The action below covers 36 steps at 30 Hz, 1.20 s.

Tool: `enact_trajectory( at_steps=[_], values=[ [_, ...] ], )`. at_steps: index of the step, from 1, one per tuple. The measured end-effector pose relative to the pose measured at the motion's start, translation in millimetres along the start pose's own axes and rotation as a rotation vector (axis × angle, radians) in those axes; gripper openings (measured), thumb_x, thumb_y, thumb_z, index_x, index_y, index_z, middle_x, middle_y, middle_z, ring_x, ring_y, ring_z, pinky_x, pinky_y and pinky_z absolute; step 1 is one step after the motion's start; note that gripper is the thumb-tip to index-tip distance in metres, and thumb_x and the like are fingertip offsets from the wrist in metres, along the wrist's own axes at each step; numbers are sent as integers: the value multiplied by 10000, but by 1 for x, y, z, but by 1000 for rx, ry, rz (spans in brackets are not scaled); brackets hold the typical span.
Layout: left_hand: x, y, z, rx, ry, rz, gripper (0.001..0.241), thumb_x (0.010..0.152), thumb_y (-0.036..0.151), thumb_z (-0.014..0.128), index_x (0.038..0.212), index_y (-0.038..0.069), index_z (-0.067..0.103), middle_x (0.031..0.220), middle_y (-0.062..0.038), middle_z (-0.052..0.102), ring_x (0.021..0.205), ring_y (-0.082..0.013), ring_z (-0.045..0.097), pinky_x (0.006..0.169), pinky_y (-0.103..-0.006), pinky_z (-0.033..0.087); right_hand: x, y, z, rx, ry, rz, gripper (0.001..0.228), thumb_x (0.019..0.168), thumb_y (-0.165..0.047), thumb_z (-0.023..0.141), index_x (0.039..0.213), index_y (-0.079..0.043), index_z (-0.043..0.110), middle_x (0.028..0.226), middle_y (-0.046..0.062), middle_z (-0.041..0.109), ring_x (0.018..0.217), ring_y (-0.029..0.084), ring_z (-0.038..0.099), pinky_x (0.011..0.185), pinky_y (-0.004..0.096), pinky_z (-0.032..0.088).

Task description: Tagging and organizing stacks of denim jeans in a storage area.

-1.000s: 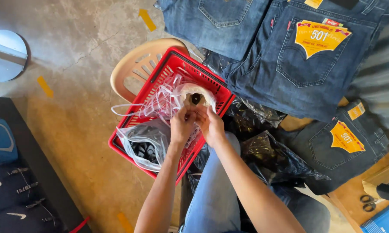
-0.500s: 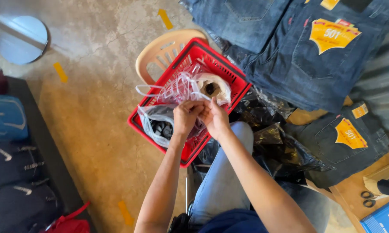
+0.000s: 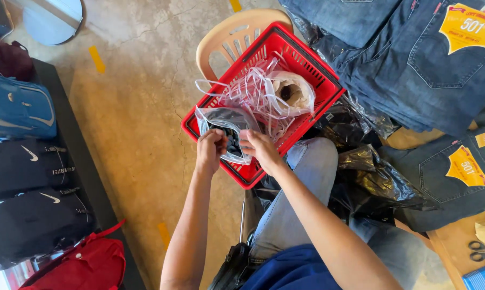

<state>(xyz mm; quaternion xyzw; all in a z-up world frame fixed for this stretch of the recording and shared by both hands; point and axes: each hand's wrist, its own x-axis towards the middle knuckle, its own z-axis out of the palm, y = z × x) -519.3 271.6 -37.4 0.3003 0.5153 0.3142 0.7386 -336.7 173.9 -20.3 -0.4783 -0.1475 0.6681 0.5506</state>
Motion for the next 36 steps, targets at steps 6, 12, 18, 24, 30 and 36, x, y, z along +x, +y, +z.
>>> enact_trajectory(
  at_steps=[6, 12, 18, 24, 30, 36],
  values=[
    [-44, 26, 49, 1165, 159, 470, 221, 843, 265, 708, 973, 89, 740, 894, -157, 713, 813, -351, 713, 688, -464, 556, -1, 9, 7, -225, 54, -100, 564, 1009, -444, 544, 1396, -36, 585, 1307, 64, 665, 1122, 118, 640, 926, 334, 540],
    [-11, -16, 36, 1560, 105, 605, 194, 855, 271, 714, 900, 83, 727, 952, -148, 698, 897, -383, 699, 716, -516, 564, 15, 33, 8, -93, -18, -179, 481, 1103, -336, 580, 1415, 26, 637, 904, -36, 558, 731, 34, 483, 641, 227, 429],
    [-30, 2, 41, 1553, 99, 639, 171, 873, 252, 690, 895, 91, 741, 925, -139, 695, 849, -385, 695, 688, -512, 558, 14, 34, 29, -293, 37, -331, 480, 1075, -310, 563, 1385, 56, 591, 1283, 107, 689, 1164, 138, 630, 988, 285, 495],
    [-68, 52, 46, 1161, 156, 712, 294, 897, 267, 764, 1091, 46, 777, 954, -164, 755, 781, -269, 719, 725, -385, 564, 14, 22, 42, -559, 248, -536, 526, 1017, -209, 601, 1461, 56, 509, 1386, 180, 620, 1281, 213, 601, 1069, 351, 478],
    [-75, 86, 72, 687, -57, 344, 281, 939, 220, 763, 1101, -10, 761, 926, -49, 742, 807, -51, 622, 723, -224, 508, 12, -10, 56, 285, 97, -170, 422, 1067, -242, 577, 1416, -8, 546, 1197, 95, 639, 1064, 200, 660, 872, 391, 609],
    [-80, 92, 118, 854, -191, 445, 356, 946, 146, 780, 1255, -9, 692, 824, -45, 578, 725, -84, 482, 636, -253, 411, 6, -27, 24, 475, 255, -342, 297, 997, -91, 670, 1273, 10, 623, 1131, 90, 651, 980, 195, 680, 844, 393, 624]
  ],
)
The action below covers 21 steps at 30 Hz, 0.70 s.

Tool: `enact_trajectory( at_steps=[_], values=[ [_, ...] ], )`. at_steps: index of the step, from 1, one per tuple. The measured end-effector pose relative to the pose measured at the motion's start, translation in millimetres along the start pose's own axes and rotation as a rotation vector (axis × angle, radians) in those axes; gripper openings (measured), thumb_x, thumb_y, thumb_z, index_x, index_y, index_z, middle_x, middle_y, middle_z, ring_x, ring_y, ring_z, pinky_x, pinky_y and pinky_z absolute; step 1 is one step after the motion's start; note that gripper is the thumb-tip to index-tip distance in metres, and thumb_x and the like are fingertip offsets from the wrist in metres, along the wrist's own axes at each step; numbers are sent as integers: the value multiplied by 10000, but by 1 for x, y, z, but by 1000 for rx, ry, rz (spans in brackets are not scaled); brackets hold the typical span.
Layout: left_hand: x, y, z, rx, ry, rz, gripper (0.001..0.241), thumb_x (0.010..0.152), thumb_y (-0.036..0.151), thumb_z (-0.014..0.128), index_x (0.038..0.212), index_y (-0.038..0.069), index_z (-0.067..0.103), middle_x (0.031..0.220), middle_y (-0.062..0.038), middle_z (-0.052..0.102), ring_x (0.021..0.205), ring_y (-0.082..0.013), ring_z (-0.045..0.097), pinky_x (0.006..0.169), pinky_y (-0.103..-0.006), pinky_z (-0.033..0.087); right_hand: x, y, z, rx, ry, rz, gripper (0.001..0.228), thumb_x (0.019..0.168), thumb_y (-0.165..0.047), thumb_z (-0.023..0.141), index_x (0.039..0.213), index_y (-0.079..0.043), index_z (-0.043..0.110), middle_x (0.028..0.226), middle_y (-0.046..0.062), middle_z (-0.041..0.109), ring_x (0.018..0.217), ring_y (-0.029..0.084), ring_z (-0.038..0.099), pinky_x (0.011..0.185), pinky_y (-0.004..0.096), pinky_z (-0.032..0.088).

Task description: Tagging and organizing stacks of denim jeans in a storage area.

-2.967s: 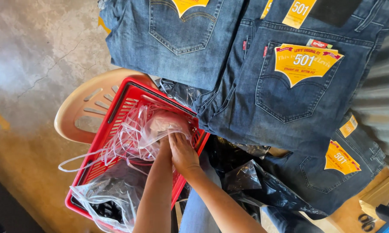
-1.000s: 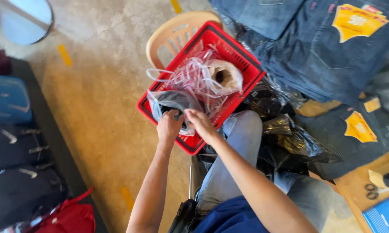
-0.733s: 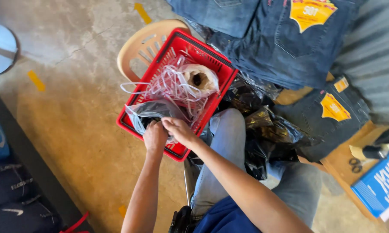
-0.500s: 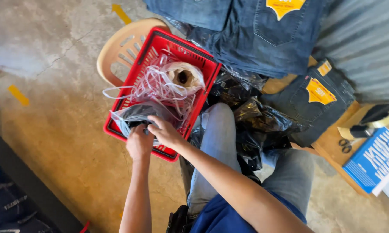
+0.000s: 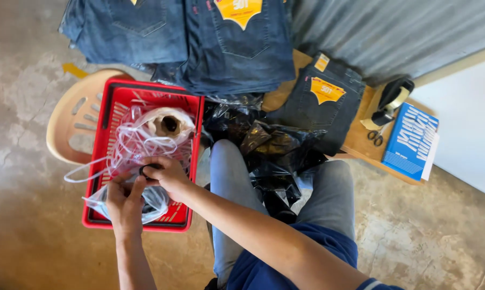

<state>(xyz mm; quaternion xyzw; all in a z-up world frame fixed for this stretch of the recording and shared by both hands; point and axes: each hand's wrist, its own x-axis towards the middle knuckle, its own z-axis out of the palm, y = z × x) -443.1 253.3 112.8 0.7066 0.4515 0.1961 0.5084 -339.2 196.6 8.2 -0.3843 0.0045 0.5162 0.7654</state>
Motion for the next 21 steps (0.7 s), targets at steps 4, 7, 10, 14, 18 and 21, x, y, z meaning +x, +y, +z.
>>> enact_trajectory(
  at_steps=[4, 7, 10, 14, 18, 21],
  values=[
    [24, -23, 33, -440, -93, -20, 337, 945, 46, 689, 1217, 27, 492, 966, -34, 597, 768, -95, 555, 667, -251, 475, 2, -42, -27, 0, 99, -100, 257, 973, -84, 677, 1214, 0, 650, 1110, 79, 677, 957, 185, 681, 808, 385, 614],
    [27, 6, 57, -704, -258, -69, 347, 864, -85, 535, 1183, 30, 466, 1088, -126, 638, 868, -165, 659, 777, -309, 586, -5, -69, -51, 11, 213, -144, 207, 994, -110, 667, 1175, -10, 659, 1070, 93, 689, 922, 209, 682, 782, 380, 602],
    [20, 49, 90, -630, -355, -70, 268, 976, -93, 474, 1222, 6, 434, 1128, -177, 651, 940, -195, 686, 872, -346, 611, -24, -100, -71, 97, 260, -219, 173, 1020, -139, 654, 1135, -10, 643, 1050, 119, 695, 907, 238, 704, 770, 379, 604],
    [11, 89, 130, -545, -417, -55, 285, 1004, -57, 436, 1270, 29, 385, 1109, -192, 657, 893, -213, 691, 844, -344, 602, -62, -144, -92, 208, 312, -282, 137, 980, -135, 632, 1084, -49, 605, 1043, 142, 720, 864, 270, 750, 723, 381, 623],
    [18, 105, 195, -465, -518, -40, 239, 1041, -1, 466, 1275, 10, 420, 1070, -183, 683, 846, -188, 685, 797, -325, 616, -74, -177, -134, 206, 405, -369, 189, 954, -97, 654, 1135, -56, 616, 1050, 133, 727, 836, 261, 754, 655, 356, 604],
    [20, 118, 258, -411, -588, 6, 208, 1023, 4, 480, 1228, -15, 507, 1001, -148, 721, 777, -189, 704, 701, -315, 598, -78, -205, -169, 222, 472, -454, 326, 920, -47, 698, 1239, 9, 654, 1031, 134, 733, 819, 236, 740, 651, 354, 609]
  ],
)
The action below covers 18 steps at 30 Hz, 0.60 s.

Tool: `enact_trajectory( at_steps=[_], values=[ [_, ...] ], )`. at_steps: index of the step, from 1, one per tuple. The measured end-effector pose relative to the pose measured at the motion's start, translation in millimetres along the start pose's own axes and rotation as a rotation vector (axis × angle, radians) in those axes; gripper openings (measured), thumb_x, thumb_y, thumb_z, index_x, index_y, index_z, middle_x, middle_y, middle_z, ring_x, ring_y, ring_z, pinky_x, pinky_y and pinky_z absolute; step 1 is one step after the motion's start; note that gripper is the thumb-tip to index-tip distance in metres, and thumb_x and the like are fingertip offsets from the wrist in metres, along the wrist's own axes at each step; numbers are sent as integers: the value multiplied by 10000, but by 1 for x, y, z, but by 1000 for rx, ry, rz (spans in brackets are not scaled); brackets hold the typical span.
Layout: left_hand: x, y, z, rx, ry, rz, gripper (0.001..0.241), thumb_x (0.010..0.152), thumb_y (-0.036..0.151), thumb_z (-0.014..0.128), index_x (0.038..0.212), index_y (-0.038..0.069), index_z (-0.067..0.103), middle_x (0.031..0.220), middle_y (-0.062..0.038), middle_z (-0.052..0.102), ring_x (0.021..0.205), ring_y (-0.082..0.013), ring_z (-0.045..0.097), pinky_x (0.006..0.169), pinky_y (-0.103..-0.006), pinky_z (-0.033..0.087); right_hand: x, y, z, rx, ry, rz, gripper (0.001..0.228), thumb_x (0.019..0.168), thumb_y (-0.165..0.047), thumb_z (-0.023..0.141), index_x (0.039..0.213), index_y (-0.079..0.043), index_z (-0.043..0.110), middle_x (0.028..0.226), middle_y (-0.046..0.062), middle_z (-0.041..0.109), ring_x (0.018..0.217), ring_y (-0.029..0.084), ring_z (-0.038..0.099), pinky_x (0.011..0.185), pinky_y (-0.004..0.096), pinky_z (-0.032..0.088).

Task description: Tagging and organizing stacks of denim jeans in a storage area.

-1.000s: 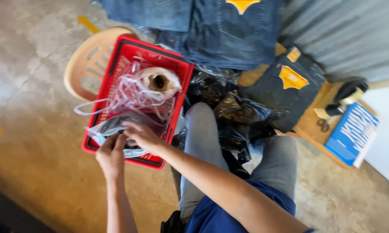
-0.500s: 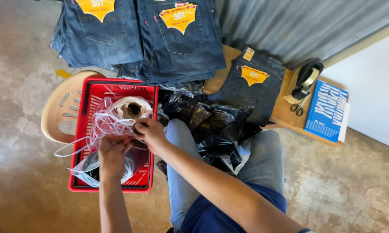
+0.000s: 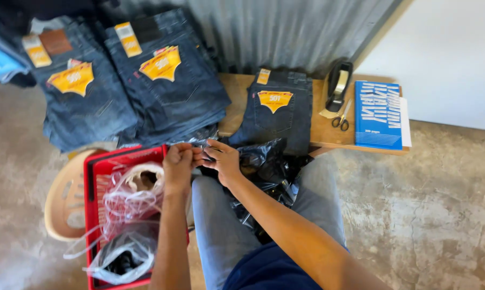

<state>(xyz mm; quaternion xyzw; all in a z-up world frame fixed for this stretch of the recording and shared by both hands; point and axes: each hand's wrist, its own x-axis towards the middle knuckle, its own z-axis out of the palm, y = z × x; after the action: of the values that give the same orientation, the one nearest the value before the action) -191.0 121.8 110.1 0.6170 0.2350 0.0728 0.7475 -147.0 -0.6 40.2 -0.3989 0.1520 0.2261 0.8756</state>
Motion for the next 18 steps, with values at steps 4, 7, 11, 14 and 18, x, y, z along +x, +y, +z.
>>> enact_trajectory(
  at_steps=[4, 7, 11, 14, 18],
  values=[
    [43, -14, 86, 89, -113, 64, 155, 1020, 25, 536, 1137, -14, 631, 909, -106, 727, 737, -142, 689, 674, -288, 600, 31, -58, -31, 30, 128, -67, 439, 871, 7, 725, 1298, 51, 638, 988, 149, 737, 778, 237, 722, 653, 371, 620],
    [79, -34, 146, 223, -177, 121, 134, 1001, 26, 591, 1068, -16, 699, 885, -62, 717, 748, -97, 659, 665, -265, 573, 67, -86, -72, 58, 225, -128, 466, 857, 32, 688, 1317, 58, 613, 964, 162, 737, 756, 243, 715, 680, 379, 642],
    [130, -83, 206, 300, -194, 88, 122, 971, 19, 613, 1024, -7, 720, 852, -43, 739, 737, -88, 681, 652, -249, 574, 119, -109, -127, 40, 310, -225, 411, 889, 53, 637, 1297, 98, 653, 991, 145, 737, 790, 214, 721, 716, 353, 643],
    [162, -111, 241, 221, -240, 14, 116, 980, 18, 608, 1026, -4, 712, 855, -40, 735, 740, -90, 679, 645, -254, 568, 154, -123, -159, 23, 389, -217, 364, 909, 49, 628, 1266, 95, 678, 993, 133, 734, 806, 196, 720, 720, 334, 631],
    [195, -130, 280, 356, -184, 30, 120, 957, 8, 627, 1036, -4, 717, 852, -64, 751, 729, -104, 699, 651, -262, 580, 193, -135, -197, 15, 474, -199, 290, 941, 7, 632, 1223, 48, 685, 974, 113, 725, 809, 180, 709, 711, 315, 609]
  ],
)
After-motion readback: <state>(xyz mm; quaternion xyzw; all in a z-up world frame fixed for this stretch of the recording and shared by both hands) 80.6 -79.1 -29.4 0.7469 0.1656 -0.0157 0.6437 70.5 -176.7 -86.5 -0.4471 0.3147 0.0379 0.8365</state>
